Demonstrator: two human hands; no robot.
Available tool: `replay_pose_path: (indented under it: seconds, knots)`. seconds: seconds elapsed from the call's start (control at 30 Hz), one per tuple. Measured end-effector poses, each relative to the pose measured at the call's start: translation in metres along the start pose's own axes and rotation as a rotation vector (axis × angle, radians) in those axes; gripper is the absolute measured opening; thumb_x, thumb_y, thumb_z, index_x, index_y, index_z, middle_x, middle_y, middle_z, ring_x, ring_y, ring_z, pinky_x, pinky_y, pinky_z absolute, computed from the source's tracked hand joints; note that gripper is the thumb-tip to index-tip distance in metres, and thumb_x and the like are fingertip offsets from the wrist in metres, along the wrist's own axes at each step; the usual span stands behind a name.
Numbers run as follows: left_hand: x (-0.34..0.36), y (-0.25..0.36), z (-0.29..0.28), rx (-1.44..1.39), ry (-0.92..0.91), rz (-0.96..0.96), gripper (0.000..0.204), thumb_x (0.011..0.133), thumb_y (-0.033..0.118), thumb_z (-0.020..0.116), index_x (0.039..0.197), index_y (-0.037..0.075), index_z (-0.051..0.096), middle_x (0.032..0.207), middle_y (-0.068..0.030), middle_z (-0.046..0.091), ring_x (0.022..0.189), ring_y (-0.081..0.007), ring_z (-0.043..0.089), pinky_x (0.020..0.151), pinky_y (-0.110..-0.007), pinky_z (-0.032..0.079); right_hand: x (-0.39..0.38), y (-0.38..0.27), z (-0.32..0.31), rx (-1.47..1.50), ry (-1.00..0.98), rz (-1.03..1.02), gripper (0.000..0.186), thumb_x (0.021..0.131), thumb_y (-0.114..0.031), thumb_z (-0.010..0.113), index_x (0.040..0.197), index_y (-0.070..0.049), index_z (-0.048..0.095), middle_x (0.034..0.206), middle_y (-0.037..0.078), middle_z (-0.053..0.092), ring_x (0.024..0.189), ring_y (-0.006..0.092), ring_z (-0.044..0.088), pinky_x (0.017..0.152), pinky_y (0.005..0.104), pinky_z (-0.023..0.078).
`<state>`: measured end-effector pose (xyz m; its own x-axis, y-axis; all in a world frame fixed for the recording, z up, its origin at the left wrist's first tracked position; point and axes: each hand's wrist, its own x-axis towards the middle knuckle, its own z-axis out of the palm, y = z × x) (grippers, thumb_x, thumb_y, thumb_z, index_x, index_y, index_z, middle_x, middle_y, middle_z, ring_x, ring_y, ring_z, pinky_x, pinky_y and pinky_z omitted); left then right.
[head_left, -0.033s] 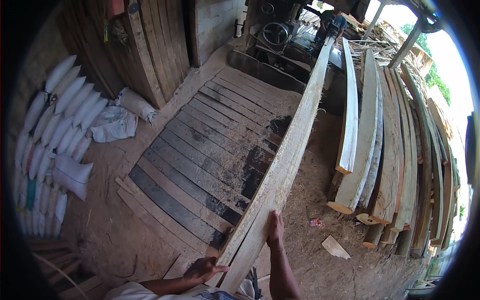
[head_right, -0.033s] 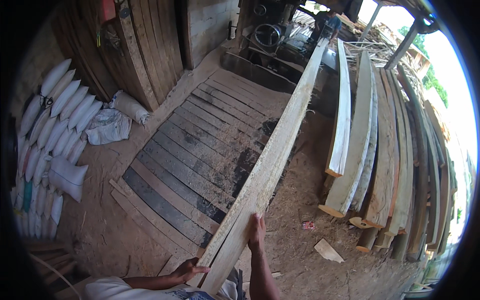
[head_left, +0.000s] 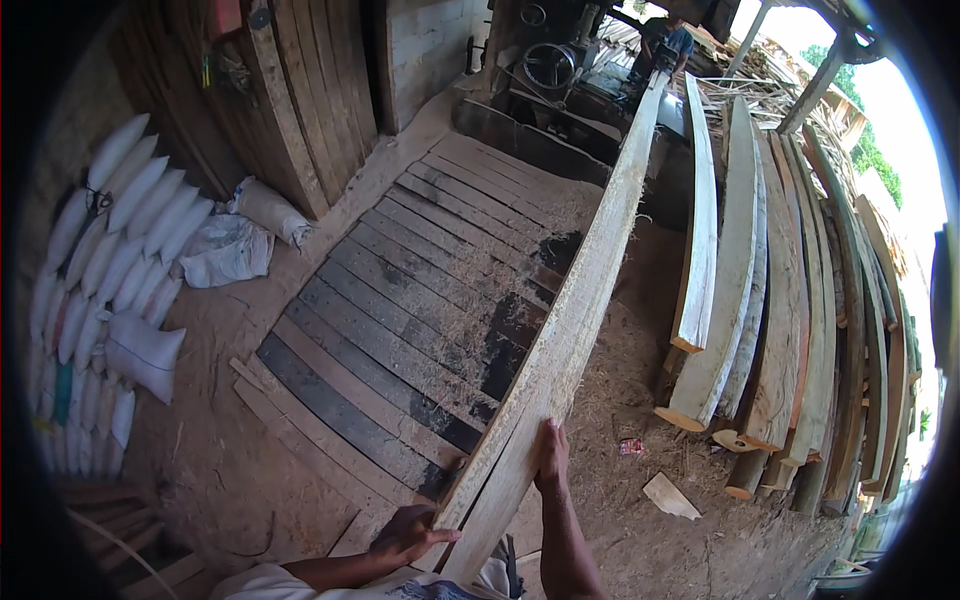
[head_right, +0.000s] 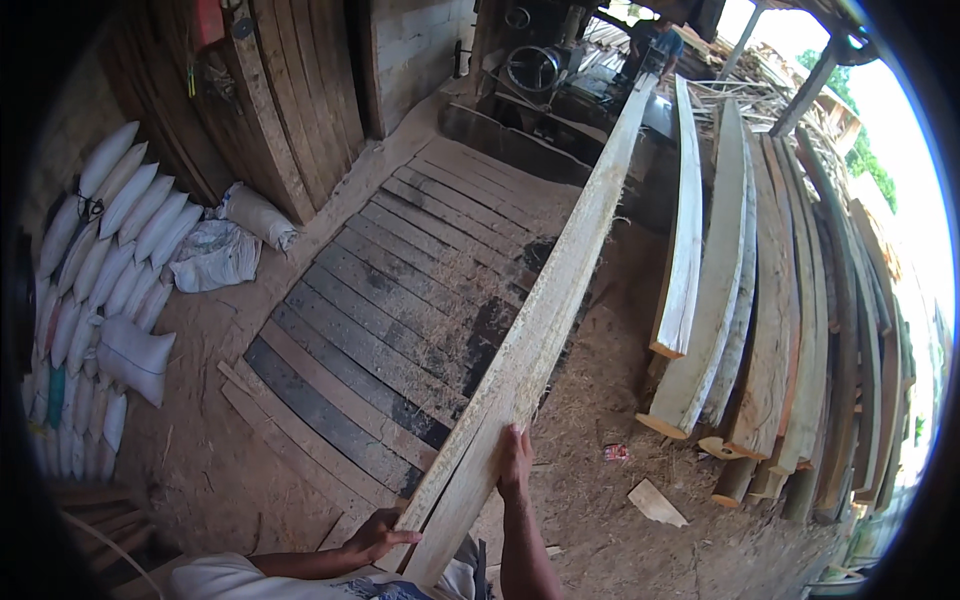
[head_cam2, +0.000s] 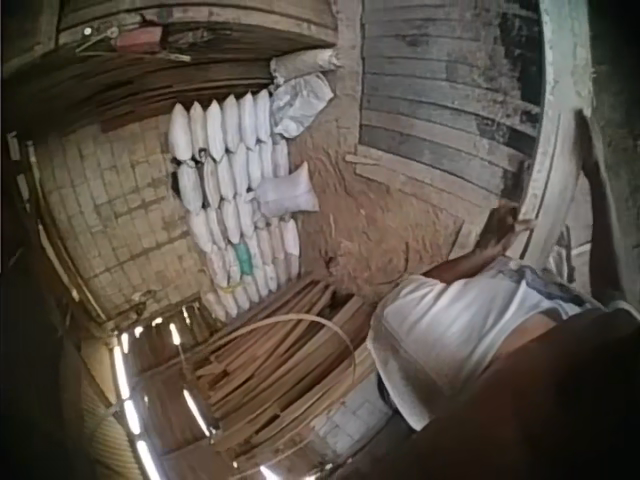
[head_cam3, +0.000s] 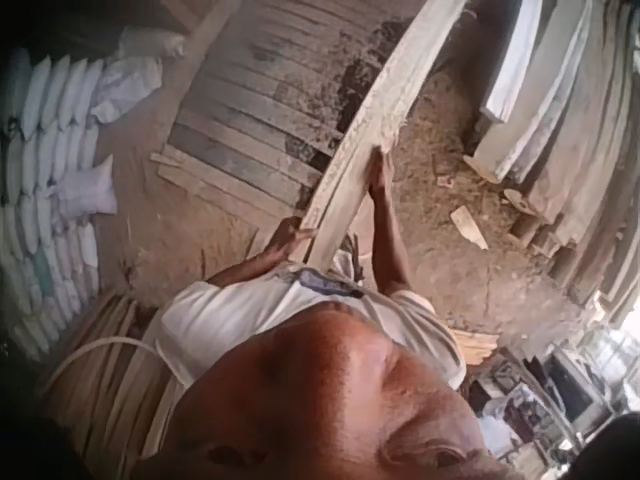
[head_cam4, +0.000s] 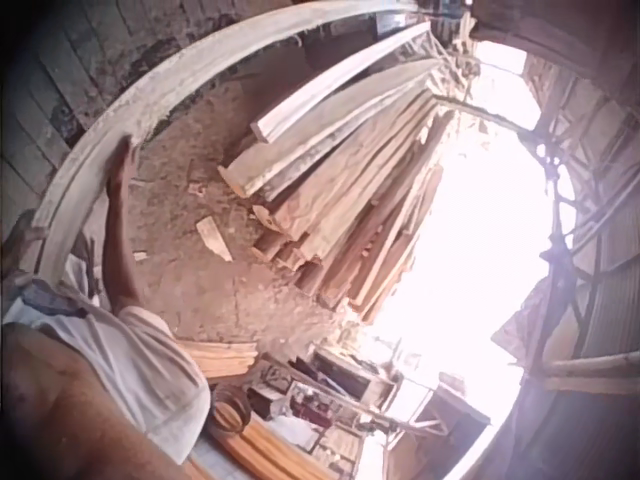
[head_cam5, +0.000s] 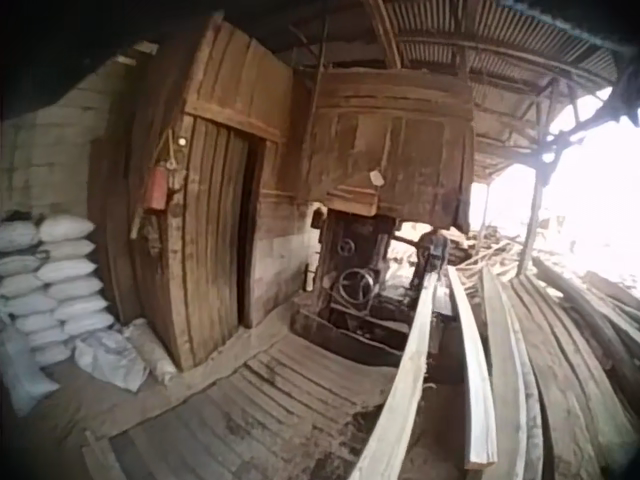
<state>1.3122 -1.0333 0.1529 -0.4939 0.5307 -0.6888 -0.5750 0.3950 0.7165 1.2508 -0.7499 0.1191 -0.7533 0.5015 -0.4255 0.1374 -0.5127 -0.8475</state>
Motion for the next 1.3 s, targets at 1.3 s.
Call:
replay_pose_path:
  seconds: [1.3]
  knots:
    - [0.819,0.69,0.002,-0.167,0.019,0.114,0.051,0.079,0.037,0.072,0.113,0.001,0.065,0.105,-0.0111,0.068,0.093,-0.0201,0.062,0.083,-0.032,0.048,0.773,-0.372,-0.053,-0.729,-0.327,0.019,0.081,0.082,-0.031,0.074,0.148,-0.008,0.033,0.124,0.019,0.052,0.113,0.0291,0.054,0.099,0.0381,0.042]
